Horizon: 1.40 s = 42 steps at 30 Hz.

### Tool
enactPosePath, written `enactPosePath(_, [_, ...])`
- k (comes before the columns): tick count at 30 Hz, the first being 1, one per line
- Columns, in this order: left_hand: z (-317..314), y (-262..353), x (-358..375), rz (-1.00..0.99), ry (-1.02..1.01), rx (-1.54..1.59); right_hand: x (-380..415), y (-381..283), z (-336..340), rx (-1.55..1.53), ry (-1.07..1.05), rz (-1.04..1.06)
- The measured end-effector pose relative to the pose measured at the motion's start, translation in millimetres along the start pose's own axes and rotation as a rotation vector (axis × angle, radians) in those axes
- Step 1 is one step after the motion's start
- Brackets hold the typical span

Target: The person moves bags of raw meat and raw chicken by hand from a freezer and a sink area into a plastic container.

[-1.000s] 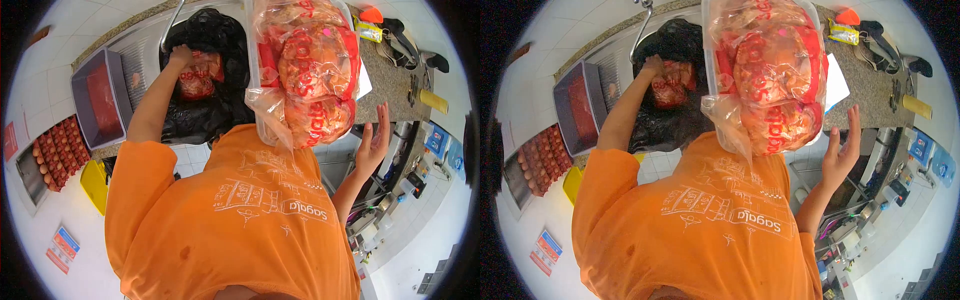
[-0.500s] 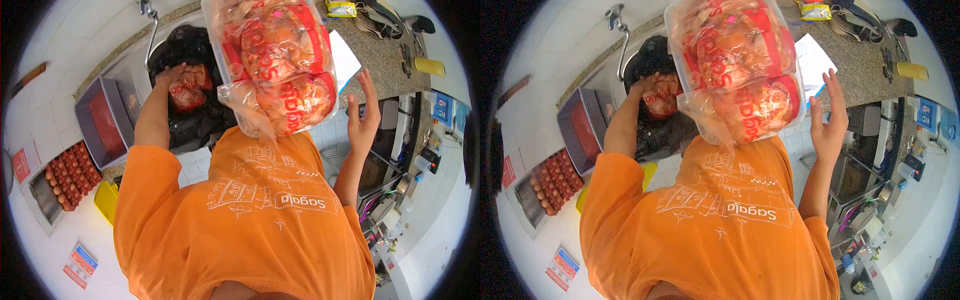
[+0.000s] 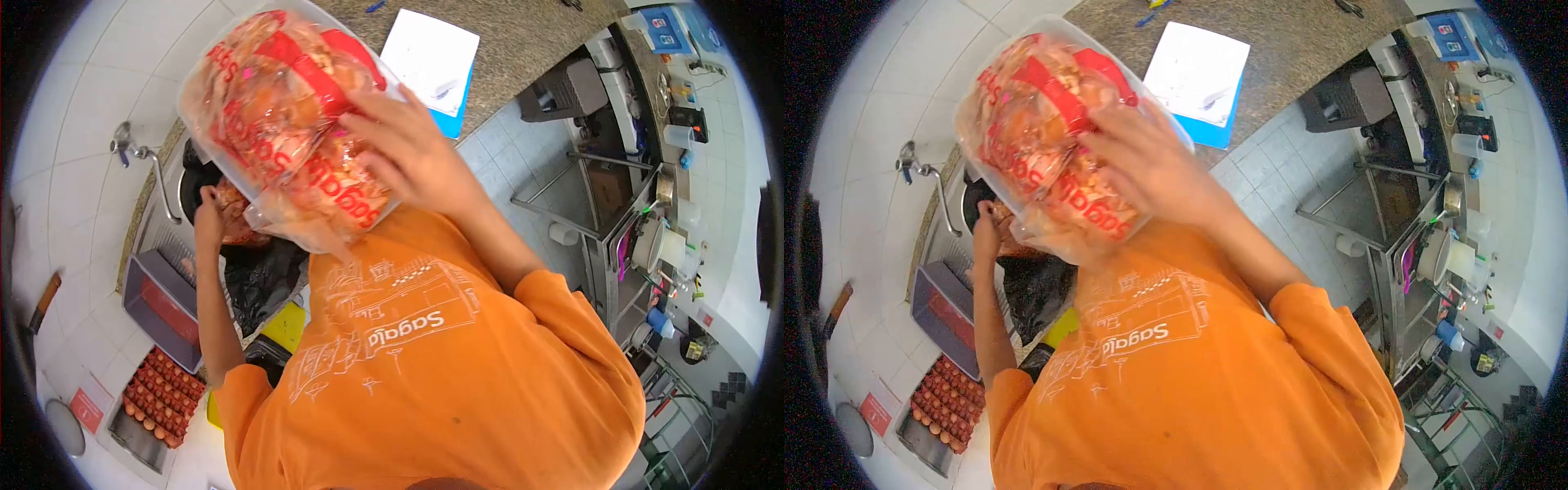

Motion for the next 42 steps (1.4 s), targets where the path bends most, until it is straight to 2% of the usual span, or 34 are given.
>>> enactPosePath(1, [16.3, 18.0, 5.2, 0.013, 0.012, -0.012, 0.5, -0.6, -3.1, -0.022, 0.012, 0.033])
enactPosePath(4, [53.6, 20.8, 12.7, 0.020, 0.099, -0.151, 4.5, 1.6, -9.3, -0.083, 0.032, 0.120])
enactPosePath(8, [120.6, 63.1, 38.7, 0.218, 0.222, 0.105, 6.1, 11.7, -8.5, -0.149, 0.048, 0.163])
enactPosePath(10, [146.0, 41.1, 46.5, 0.135, 0.237, 0.268, 4.9, 18.9, -7.3, -0.189, 0.055, 0.186])
enactPosePath(12, [187.0, 56.1, 63.2, 0.219, 0.262, -0.044, 4.1, 25.3, -8.0, -0.212, 0.065, 0.204])
enactPosePath(14, [214.1, 74.8, 80.8, 0.295, 0.257, 0.313, 0.8, 29.5, -8.9, -0.250, 0.084, 0.220])
enactPosePath(17, [255.5, 89.2, 109.0, 0.367, 0.255, 0.256, -12.5, 30.4, -9.7, -0.320, 0.149, 0.242])
enactPosePath(19, [265.0, 90.7, 122.3, 0.380, 0.266, 0.238, -26.9, 25.4, -14.9, -0.357, 0.227, 0.257])
enactPosePath(22, [273.4, 93.4, 131.1, 0.383, 0.274, 0.231, -60.8, 13.2, -21.5, -0.521, 0.233, 0.264])
enactPosePath(25, [277.5, 96.7, 121.9, 0.352, 0.271, 0.225, -90.8, 1.8, -26.3, -0.756, 0.248, 0.147])
enactPosePath(28, [279.2, 102.4, 87.1, 0.279, 0.263, 0.226, -130.4, -3.0, -29.7, -0.865, 0.204, 0.060])
enactPosePath(31, [268.6, 109.3, 32.8, 0.188, 0.238, 0.245, -156.6, 3.0, -7.7, -1.045, -0.240, -0.165])
enactPosePath(37, [226.7, 110.6, -118.7, -0.009, 0.143, 0.357, -200.1, 50.7, -15.8, -0.806, 0.101, -0.130])
enactPosePath(40, [195.6, 104.3, -183.0, -0.079, 0.087, 0.469, -230.2, 97.1, -55.3, -0.536, 0.122, -0.172])
enactPosePath(42, [175.3, 98.4, -207.0, -0.116, 0.079, 0.558, -249.1, 128.6, -106.4, -0.412, 0.029, -0.001])
Point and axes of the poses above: each hand's wrist, its own x-axis away from the middle knuckle, its own z-axis out of the back of the hand, y = z × x, the point moved 5 cm from there along -x, towards the middle knuckle
